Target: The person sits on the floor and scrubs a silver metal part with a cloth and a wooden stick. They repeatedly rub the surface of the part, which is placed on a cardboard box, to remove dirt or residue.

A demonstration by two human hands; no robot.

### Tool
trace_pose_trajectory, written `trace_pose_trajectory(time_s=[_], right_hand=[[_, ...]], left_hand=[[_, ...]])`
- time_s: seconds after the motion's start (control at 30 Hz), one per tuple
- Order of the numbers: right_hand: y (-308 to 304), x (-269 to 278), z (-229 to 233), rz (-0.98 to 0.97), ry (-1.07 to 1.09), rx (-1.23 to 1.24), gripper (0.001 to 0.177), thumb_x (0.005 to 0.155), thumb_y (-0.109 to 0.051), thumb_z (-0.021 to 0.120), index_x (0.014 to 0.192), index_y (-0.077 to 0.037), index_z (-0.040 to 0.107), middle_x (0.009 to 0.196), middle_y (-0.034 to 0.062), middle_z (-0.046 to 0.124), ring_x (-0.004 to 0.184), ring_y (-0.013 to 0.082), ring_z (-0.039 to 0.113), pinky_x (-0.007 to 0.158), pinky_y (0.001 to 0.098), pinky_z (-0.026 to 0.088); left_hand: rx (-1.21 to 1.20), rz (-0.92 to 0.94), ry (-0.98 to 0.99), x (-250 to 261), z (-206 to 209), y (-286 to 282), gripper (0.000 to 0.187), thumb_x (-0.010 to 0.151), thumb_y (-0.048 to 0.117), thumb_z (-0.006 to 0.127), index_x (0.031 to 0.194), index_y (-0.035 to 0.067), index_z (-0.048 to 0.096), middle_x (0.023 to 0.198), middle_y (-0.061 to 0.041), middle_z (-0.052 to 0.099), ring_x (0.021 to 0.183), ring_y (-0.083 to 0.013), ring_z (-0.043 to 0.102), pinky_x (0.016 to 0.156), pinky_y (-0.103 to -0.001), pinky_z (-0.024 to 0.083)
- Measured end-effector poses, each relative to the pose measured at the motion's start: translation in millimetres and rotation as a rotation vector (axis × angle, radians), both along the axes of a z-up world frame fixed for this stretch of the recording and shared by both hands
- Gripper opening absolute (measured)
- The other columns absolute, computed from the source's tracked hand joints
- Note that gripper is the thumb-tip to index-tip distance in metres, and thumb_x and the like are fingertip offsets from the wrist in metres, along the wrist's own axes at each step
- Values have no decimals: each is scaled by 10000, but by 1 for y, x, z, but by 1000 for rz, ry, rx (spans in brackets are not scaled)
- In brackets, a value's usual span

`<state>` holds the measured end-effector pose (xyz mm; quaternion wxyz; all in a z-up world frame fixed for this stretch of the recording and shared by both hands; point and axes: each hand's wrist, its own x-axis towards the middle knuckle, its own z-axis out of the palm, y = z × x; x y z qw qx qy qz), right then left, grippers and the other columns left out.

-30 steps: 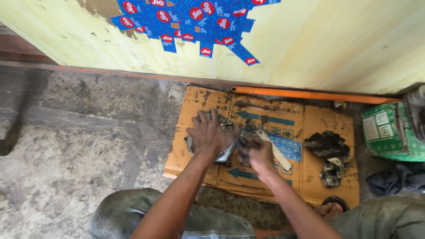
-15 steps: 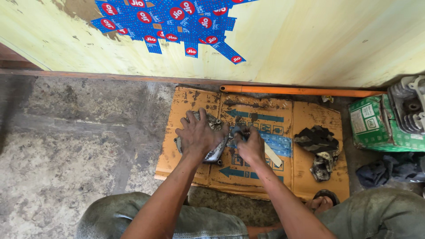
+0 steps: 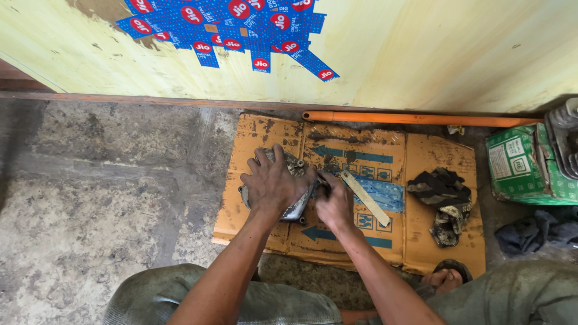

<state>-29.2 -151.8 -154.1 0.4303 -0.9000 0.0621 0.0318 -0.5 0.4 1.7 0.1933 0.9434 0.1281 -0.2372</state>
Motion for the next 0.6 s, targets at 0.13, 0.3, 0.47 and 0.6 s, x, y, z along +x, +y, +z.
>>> trace_pose_trajectory(time_s=[0.13, 0.3, 0.47, 0.6], right_hand=[[0, -15, -3, -6, -40, 109, 312, 932, -35, 629, 1238, -43, 685, 907, 134, 737, 517, 120, 661, 357, 259, 546], [0, -1, 12, -191, 228, 374, 418, 928, 2, 597, 1337, -78, 631, 881, 170, 743, 503, 169, 624, 375, 317, 499], [1, -10, 24, -111, 186, 460, 410, 942, -4, 606, 1350, -40, 632, 889, 162, 752, 524, 146, 629, 408, 269, 528], [5, 5, 24, -176, 231, 474, 419, 930, 25, 580, 1344, -22, 623, 897, 173, 733, 537, 170, 643, 410, 306, 523]], left_hand=[[28, -31, -38, -1, -1, 1, 1073, 828, 775, 493, 1617, 105, 207, 1564, -275, 285, 1323, -414, 401, 978, -560, 392], [32, -26, -36, 0, -10, 0, 1063, 829, 772, 490, 1612, 115, 195, 1604, -285, 213, 1329, -428, 384, 976, -552, 395], [26, -24, -34, 1, -7, 2, 1094, 818, 763, 513, 1622, 105, 169, 1622, -286, 190, 1382, -433, 349, 1039, -579, 360], [43, -26, -52, 1, -10, 1, 1088, 831, 768, 508, 1624, 111, 157, 1630, -283, 176, 1436, -459, 291, 1066, -597, 337]])
